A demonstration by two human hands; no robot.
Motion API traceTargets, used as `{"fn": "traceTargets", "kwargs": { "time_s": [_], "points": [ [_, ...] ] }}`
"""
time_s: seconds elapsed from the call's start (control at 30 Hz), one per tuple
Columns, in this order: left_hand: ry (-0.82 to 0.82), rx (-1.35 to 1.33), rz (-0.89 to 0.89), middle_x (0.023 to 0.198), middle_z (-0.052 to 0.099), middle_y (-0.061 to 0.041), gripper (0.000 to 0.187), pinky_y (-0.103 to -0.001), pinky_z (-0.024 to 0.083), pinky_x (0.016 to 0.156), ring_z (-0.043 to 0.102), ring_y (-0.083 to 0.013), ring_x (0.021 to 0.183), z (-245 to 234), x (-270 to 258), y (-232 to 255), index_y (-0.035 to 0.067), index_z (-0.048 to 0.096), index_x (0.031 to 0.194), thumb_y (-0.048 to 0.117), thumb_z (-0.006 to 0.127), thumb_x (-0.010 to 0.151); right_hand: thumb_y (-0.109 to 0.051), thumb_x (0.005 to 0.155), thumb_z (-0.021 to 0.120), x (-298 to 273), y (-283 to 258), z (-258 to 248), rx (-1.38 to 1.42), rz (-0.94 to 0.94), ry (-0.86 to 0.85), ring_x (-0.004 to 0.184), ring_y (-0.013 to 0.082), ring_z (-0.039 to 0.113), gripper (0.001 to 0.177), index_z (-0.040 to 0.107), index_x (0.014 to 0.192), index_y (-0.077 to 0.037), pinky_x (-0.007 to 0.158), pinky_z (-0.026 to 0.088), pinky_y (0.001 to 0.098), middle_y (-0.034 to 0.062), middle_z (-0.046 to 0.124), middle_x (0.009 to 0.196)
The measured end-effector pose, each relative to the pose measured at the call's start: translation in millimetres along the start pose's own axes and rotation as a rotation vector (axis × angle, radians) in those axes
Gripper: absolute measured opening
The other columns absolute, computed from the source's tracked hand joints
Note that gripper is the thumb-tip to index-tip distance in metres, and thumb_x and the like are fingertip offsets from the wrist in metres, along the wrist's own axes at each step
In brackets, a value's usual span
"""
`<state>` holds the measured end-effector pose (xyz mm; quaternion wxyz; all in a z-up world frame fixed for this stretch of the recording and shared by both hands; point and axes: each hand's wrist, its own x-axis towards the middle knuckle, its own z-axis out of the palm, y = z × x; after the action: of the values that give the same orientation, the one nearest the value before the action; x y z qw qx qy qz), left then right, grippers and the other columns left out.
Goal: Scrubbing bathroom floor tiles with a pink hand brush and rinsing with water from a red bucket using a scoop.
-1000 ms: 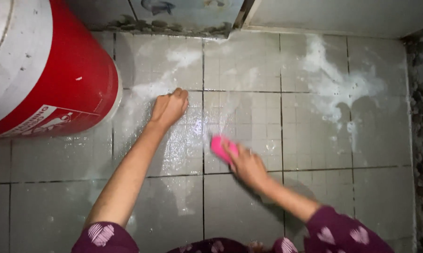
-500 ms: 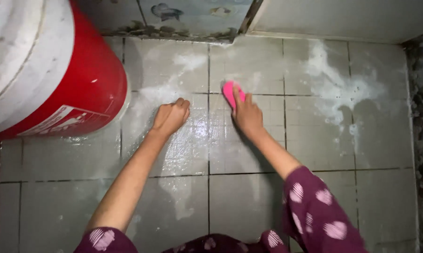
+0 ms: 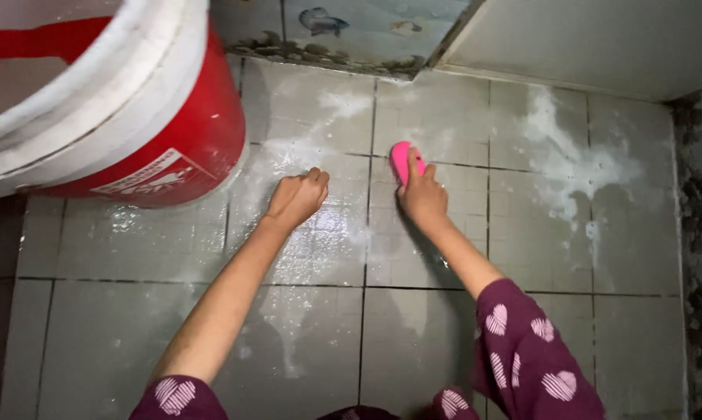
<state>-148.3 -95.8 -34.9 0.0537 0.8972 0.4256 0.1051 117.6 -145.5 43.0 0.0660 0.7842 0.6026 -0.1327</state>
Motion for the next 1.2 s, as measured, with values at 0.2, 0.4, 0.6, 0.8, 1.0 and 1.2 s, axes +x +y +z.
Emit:
{"fn": "traceTargets", "kwargs": {
  "time_s": [0.2,0.4,0.6,0.8,1.0,1.2],
  "points": [
    [0.036,0.015,-0.071,0.08,0.061,-0.002,0.013,-0.041,0.058,0.056,0.073,-0.0254,0.062,8,-14,-35,0.017,0.059,0.089,0.022,0.051,0.098,-0.025,0.094,0.056,-105,-39,-2,-0.084,-0.175,-0.242,0.092,0.0511,0.07,0.081,0.015,0.164,-0.025,0.075,0.06,0.058,0.0215,0.049,0.124],
    [0.002,0.019,-0.078,0.081,0.063,-0.002,0.014,-0.039,0.058,0.057,0.073,-0.0236,0.06,2,-24,-37,0.017,0.06,0.089,0.022,0.051,0.099,-0.018,0.097,0.053,-33,12,-18,-0.051,0.043,-0.041,0.097,0.0572,0.068,0.07,0.024,0.161,-0.013,0.08,0.057,0.0629,0.0317,0.048,0.132],
    [0.037,0.02,-0.072,0.082,0.061,-0.001,0.013,-0.04,0.059,0.058,0.073,-0.0237,0.061,12,-16,-37,0.018,0.058,0.091,0.024,0.049,0.099,-0.019,0.095,0.055,-87,-67,-14,-0.052,-0.113,-0.225,0.098,0.0523,0.069,0.073,0.024,0.161,-0.016,0.08,0.058,0.0583,0.0267,0.051,0.128],
    [0.018,0.195,-0.034,0.078,0.061,0.006,0.013,-0.032,0.057,0.053,0.072,-0.0161,0.058,2,-18,-14,0.023,0.059,0.088,0.021,0.05,0.097,-0.021,0.097,0.057,-40,2,-23,-0.125,0.092,-0.122,0.107,0.0552,0.066,0.078,0.016,0.164,-0.016,0.089,0.056,0.059,0.0334,0.047,0.14],
    [0.068,0.038,-0.048,0.081,0.062,-0.001,0.011,-0.04,0.058,0.055,0.073,-0.0242,0.059,34,5,-16,0.017,0.058,0.088,0.022,0.052,0.096,-0.019,0.097,0.051,-87,-63,-29,-0.01,-0.052,-0.268,0.103,0.0533,0.068,0.075,0.017,0.163,-0.02,0.085,0.057,0.0583,0.0252,0.052,0.128],
    [0.084,-0.029,-0.024,0.076,0.059,-0.001,0.014,-0.043,0.058,0.054,0.072,-0.0271,0.056,32,19,1,0.017,0.057,0.086,0.023,0.05,0.096,-0.019,0.097,0.057,-30,32,-27,-0.001,0.142,-0.049,0.102,0.056,0.067,0.076,0.019,0.163,-0.011,0.085,0.057,0.0604,0.0312,0.048,0.13]
  ]
}}
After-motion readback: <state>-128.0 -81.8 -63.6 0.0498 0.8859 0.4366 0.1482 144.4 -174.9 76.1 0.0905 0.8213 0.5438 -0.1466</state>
